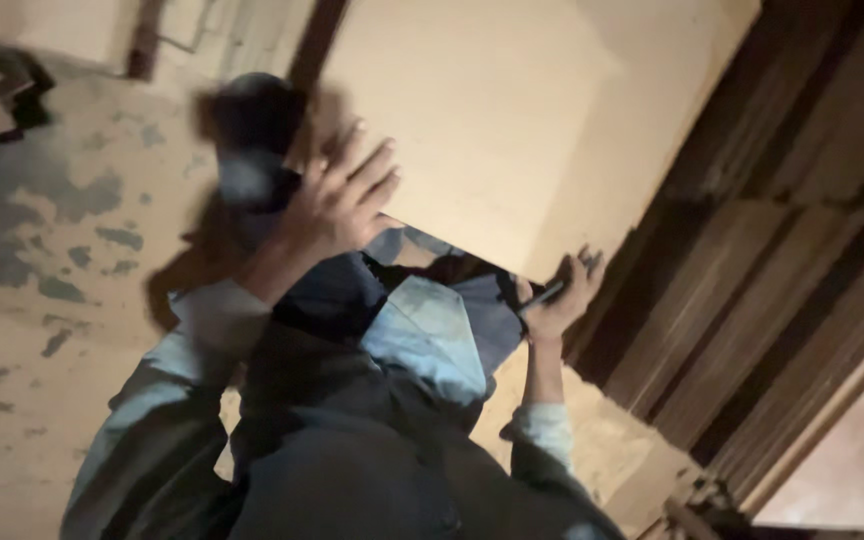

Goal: The person sits on the floor of a woodworking shop and traces a rounded template shape onto plywood sheets with a pen, holding the template board steady with one hand while drawing around its edge. They reposition the template and sheets between tracings and move finished marked sheets onto a stack.

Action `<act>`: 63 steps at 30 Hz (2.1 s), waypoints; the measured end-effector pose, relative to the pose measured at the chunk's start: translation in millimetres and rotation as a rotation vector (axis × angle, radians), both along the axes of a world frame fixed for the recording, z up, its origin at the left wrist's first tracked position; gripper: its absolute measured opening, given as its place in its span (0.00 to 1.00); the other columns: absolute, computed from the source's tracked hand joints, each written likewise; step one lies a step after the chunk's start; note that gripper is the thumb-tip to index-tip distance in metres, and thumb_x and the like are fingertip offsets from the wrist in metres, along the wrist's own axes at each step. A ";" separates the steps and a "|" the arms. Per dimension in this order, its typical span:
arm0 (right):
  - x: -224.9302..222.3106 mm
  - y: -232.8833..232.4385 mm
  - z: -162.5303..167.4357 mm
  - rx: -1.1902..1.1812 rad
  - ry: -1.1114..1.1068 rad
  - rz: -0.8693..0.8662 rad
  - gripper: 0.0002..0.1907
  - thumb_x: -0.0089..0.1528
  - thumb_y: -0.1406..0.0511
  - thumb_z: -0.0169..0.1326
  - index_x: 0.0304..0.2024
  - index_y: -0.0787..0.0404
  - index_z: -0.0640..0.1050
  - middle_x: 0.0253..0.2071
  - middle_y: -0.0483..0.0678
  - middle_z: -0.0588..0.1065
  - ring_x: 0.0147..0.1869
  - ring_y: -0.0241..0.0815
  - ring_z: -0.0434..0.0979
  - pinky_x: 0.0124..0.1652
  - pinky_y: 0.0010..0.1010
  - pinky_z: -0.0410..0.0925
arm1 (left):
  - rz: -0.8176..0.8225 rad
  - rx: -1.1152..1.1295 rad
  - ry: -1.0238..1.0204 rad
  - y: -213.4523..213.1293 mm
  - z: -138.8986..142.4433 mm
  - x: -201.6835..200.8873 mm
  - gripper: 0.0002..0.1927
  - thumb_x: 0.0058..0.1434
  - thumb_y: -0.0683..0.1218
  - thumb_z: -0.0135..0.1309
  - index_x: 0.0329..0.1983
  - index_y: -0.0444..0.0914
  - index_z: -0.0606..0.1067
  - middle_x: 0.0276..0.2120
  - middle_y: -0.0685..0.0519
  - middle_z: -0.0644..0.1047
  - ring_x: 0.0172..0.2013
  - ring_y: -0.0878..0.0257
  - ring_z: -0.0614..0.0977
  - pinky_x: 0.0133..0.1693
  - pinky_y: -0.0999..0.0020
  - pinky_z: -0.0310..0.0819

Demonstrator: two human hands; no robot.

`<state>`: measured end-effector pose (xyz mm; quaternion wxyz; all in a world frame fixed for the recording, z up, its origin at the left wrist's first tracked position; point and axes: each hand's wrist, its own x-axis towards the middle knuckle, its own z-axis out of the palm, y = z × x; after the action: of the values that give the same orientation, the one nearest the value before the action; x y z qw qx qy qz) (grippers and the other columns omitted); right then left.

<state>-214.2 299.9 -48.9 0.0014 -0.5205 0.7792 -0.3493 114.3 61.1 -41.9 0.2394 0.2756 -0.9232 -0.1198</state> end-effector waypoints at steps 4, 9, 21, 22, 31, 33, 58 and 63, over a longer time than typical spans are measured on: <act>4.5 -4.5 -5.7 0.029 0.092 0.021 0.41 0.57 0.51 0.69 0.61 0.72 0.71 0.74 0.72 0.58 0.81 0.69 0.57 0.75 0.54 0.57 | -0.017 -0.013 0.119 -13.3 13.5 10.1 0.33 0.55 0.60 0.65 0.57 0.34 0.80 0.67 0.41 0.71 0.72 0.37 0.63 0.65 0.18 0.45; 8.9 -10.9 -17.3 -0.055 0.053 0.081 0.41 0.59 0.49 0.67 0.62 0.72 0.70 0.75 0.73 0.55 0.81 0.67 0.60 0.75 0.55 0.60 | 0.002 0.025 0.259 -21.3 9.4 18.9 0.30 0.54 0.58 0.67 0.52 0.33 0.80 0.64 0.41 0.74 0.71 0.40 0.66 0.66 0.19 0.44; 10.4 -8.7 -20.9 -0.080 -0.061 0.123 0.41 0.61 0.52 0.68 0.63 0.73 0.68 0.77 0.72 0.51 0.82 0.66 0.56 0.75 0.54 0.60 | 0.017 0.090 0.215 -18.3 7.3 20.9 0.30 0.51 0.58 0.67 0.52 0.35 0.81 0.64 0.44 0.74 0.72 0.44 0.64 0.68 0.21 0.42; 9.3 -7.5 -21.6 -0.083 -0.049 0.126 0.40 0.61 0.52 0.68 0.63 0.73 0.68 0.77 0.72 0.50 0.83 0.66 0.54 0.76 0.54 0.59 | 0.018 0.080 0.190 -16.9 7.4 20.7 0.31 0.52 0.58 0.67 0.53 0.35 0.81 0.65 0.44 0.73 0.73 0.45 0.63 0.69 0.22 0.41; -9.3 20.3 -9.8 -0.056 -0.097 0.040 0.41 0.56 0.50 0.74 0.58 0.72 0.72 0.74 0.71 0.54 0.77 0.66 0.63 0.69 0.50 0.66 | -0.067 0.008 0.120 5.4 -4.0 11.6 0.26 0.62 0.57 0.67 0.56 0.36 0.79 0.69 0.45 0.71 0.75 0.43 0.62 0.70 0.24 0.43; -11.2 27.7 -8.7 -0.100 -0.156 0.035 0.42 0.55 0.50 0.76 0.57 0.72 0.73 0.74 0.71 0.53 0.77 0.66 0.64 0.71 0.51 0.64 | -0.090 0.013 0.091 10.0 -7.9 6.3 0.22 0.66 0.54 0.66 0.56 0.36 0.79 0.68 0.44 0.71 0.75 0.43 0.62 0.69 0.26 0.46; -89.5 60.0 34.7 -0.142 -0.325 -0.334 0.30 0.63 0.63 0.64 0.64 0.64 0.69 0.60 0.59 0.74 0.64 0.58 0.73 0.63 0.44 0.69 | -0.175 -0.083 -0.240 97.1 21.2 -95.7 0.28 0.65 0.61 0.64 0.56 0.35 0.80 0.62 0.42 0.77 0.67 0.44 0.74 0.72 0.34 0.52; -133.1 8.8 40.6 -0.119 -0.220 -0.273 0.29 0.63 0.64 0.63 0.64 0.65 0.69 0.58 0.60 0.73 0.64 0.61 0.71 0.63 0.45 0.67 | -0.317 0.001 -0.124 128.0 11.2 -167.4 0.26 0.63 0.56 0.63 0.55 0.33 0.78 0.62 0.40 0.75 0.66 0.42 0.73 0.68 0.39 0.60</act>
<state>-347.3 308.7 -8.2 0.0084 -0.3676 0.8157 -0.4466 -53.1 189.1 -30.7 0.1598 0.1337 -0.9681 -0.1394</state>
